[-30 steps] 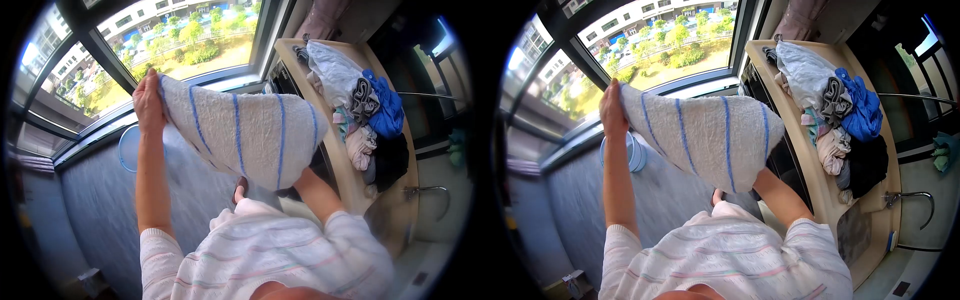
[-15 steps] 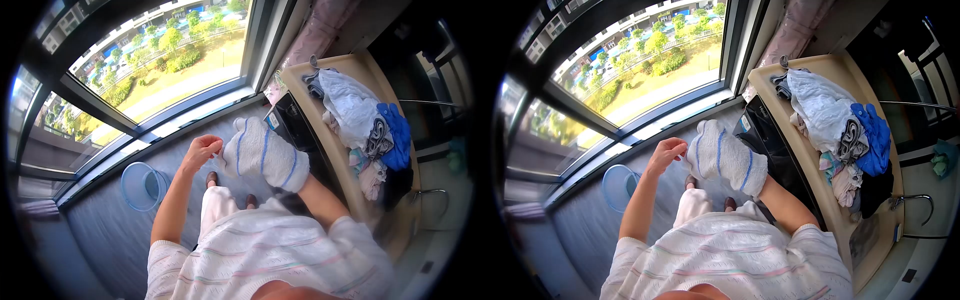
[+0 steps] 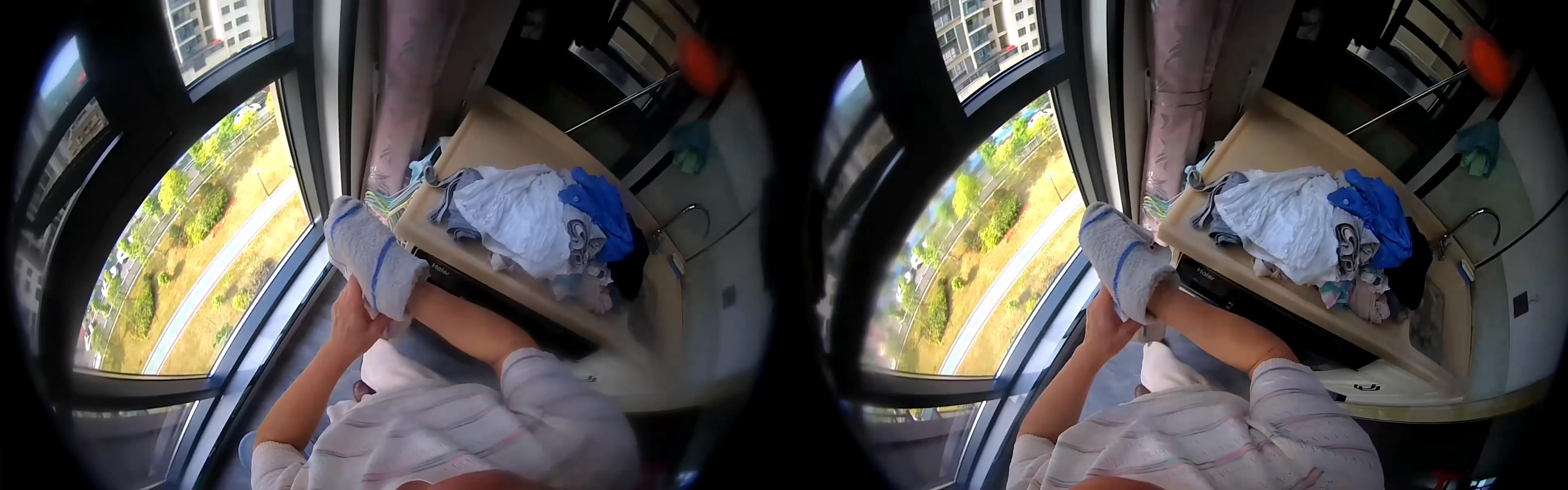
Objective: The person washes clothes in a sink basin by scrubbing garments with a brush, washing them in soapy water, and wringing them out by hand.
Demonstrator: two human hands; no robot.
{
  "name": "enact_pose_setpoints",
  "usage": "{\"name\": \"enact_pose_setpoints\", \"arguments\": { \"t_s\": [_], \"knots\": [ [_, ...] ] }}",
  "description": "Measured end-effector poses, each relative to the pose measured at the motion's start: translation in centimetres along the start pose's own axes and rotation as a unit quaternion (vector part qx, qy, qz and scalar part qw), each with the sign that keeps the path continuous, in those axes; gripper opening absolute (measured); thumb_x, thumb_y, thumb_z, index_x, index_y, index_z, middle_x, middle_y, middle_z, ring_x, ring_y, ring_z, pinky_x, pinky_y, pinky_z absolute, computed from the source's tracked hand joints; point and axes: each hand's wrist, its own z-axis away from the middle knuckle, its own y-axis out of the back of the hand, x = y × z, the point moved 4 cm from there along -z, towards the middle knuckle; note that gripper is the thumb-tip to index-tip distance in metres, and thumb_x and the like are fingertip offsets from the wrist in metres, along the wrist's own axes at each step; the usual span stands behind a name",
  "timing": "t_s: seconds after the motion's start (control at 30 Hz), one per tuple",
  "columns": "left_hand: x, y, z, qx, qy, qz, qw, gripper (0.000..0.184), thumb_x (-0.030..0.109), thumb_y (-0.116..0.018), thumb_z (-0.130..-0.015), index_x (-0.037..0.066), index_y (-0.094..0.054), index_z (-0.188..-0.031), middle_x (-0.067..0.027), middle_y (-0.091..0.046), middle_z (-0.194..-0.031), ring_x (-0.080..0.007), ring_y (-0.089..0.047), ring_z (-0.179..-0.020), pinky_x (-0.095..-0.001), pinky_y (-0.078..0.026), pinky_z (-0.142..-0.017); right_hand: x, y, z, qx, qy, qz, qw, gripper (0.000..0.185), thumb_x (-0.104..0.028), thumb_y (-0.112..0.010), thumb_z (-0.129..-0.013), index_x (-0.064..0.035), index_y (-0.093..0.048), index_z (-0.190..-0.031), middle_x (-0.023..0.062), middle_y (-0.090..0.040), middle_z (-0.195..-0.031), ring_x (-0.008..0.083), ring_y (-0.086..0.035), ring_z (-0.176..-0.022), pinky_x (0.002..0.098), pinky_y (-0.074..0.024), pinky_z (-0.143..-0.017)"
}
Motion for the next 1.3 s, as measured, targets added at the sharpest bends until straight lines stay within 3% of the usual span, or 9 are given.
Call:
{"name": "enact_pose_setpoints", "arguments": {
  "t_s": [0.07, 0.23, 0.33, 0.5, 0.57, 0.67, 0.87, 1.13, 1.3],
  "knots": [
    [-2.0, 0.5, -3.6, -0.001, -0.021, 0.031, 0.999, 0.057, 0.003, -0.065, -0.063, 0.004, -0.044, -0.116, -0.0173, -0.063, -0.086, -0.0394, -0.06, -0.084, -0.0368, -0.048, -0.071, 1.1, 2.4, -1.6, -0.026, -0.012, 0.049, 0.998, 0.029, -0.019, -0.057, -0.078, -0.0067, -0.053, -0.104, 0.0041, -0.049, -0.089, 0.0191, -0.049, -0.086, 0.0258, -0.0393, -0.084],
    [-1.7, 3.9, -10.5, -0.085, 0.064, 0.231, 0.967, 0.066, -0.003, -0.053, -0.063, 0.005, -0.041, -0.127, -0.0123, -0.063, -0.092, -0.0134, -0.058, -0.088, -0.0256, -0.045, -0.077, 2.3, 10.8, -3.0, -0.059, -0.053, 0.164, 0.983, 0.038, -0.026, -0.057, -0.082, -0.0086, -0.05, -0.115, 0.0049, -0.047, -0.109, 0.0207, -0.045, -0.102, 0.0268, -0.0342, -0.094],
    [-0.5, 5.4, -14.1, -0.11, 0.017, 0.338, 0.935, 0.064, -0.002, -0.053, -0.064, 0.005, -0.042, -0.127, -0.0109, -0.062, -0.087, -0.0138, -0.059, -0.083, -0.0249, -0.045, -0.075, 3.2, 15.7, -1.9, -0.06, -0.083, 0.22, 0.97, 0.044, -0.03, -0.057, -0.084, -0.0098, -0.049, -0.122, 0.0053, -0.046, -0.121, 0.0216, -0.042, -0.112, 0.0274, -0.0311, -0.1],
    [2.3, 5.1, -18.2, -0.275, -0.121, 0.181, 0.936, 0.063, 0.003, -0.057, -0.068, 0.005, -0.041, -0.13, -0.0103, -0.06, -0.091, -0.0131, -0.058, -0.08, -0.0229, -0.044, -0.072, 13.0, 24.2, 5.0, -0.025, -0.102, 0.208, 0.972, 0.05, -0.034, -0.055, -0.087, -0.0105, -0.045, -0.13, 0.0053, -0.041, -0.137, 0.0214, -0.037, -0.126, 0.0277, -0.0234, -0.108],
    [3.0, 2.7, -18.7, -0.348, -0.142, 0.194, 0.906, 0.065, 0.005, -0.06, -0.07, 0.004, -0.039, -0.132, -0.0118, -0.059, -0.093, -0.0157, -0.059, -0.079, -0.0253, -0.045, -0.069, 14.4, 27.4, 10.7, 0.053, -0.145, 0.512, 0.845, 0.053, -0.037, -0.043, -0.092, -0.0126, -0.033, -0.137, 0.0037, -0.031, -0.143, 0.0196, -0.027, -0.132, 0.0315, -0.0174, -0.11],
    [2.2, -2.0, -18.9, -0.359, -0.238, 0.207, 0.878, 0.063, 0.004, -0.059, -0.07, 0.008, -0.04, -0.131, -0.0102, -0.054, -0.081, -0.025, -0.058, -0.067, -0.0314, -0.047, -0.062, 12.6, 32.8, 22.2, 0.251, -0.329, 0.466, 0.782, 0.052, -0.036, -0.044, -0.091, -0.012, -0.034, -0.137, 0.0041, -0.033, -0.141, 0.0196, -0.028, -0.131, 0.0313, -0.0186, -0.109],
    [-3.8, -7.2, -21.5, -0.48, -0.235, 0.23, 0.813, 0.05, 0.003, -0.058, -0.071, 0.009, -0.05, -0.119, -0.0093, -0.054, -0.082, -0.0234, -0.059, -0.065, -0.0328, -0.048, -0.061, 6.7, 32.0, 36.0, 0.474, -0.51, 0.37, 0.615, 0.051, -0.034, -0.044, -0.091, -0.0109, -0.036, -0.135, 0.0049, -0.035, -0.138, 0.0196, -0.031, -0.128, 0.0307, -0.0211, -0.107],
    [-6.2, -15.4, -33.5, -0.354, -0.267, 0.155, 0.883, 0.022, 0.001, -0.054, -0.075, 0.005, -0.062, -0.095, -0.009, -0.057, -0.084, -0.0199, -0.06, -0.066, -0.0286, -0.049, -0.059, 2.4, 23.1, 42.8, 0.592, -0.569, 0.317, 0.475, 0.048, -0.031, -0.045, -0.09, -0.0094, -0.038, -0.132, 0.0059, -0.039, -0.134, 0.0196, -0.035, -0.124, 0.03, -0.0244, -0.103],
    [-5.3, -21.6, -39.4, -0.26, -0.34, 0.05, 0.902, 0.026, 0.006, -0.056, -0.067, 0.012, -0.064, -0.092, -0.0081, -0.059, -0.096, -0.0278, -0.054, -0.097, -0.0369, -0.048, -0.078, 1.9, 17.4, 44.0, 0.651, -0.575, 0.268, 0.416, 0.047, -0.03, -0.046, -0.089, -0.0085, -0.04, -0.13, 0.0066, -0.041, -0.132, 0.0196, -0.037, -0.121, 0.0295, -0.0265, -0.101]
  ]
}}
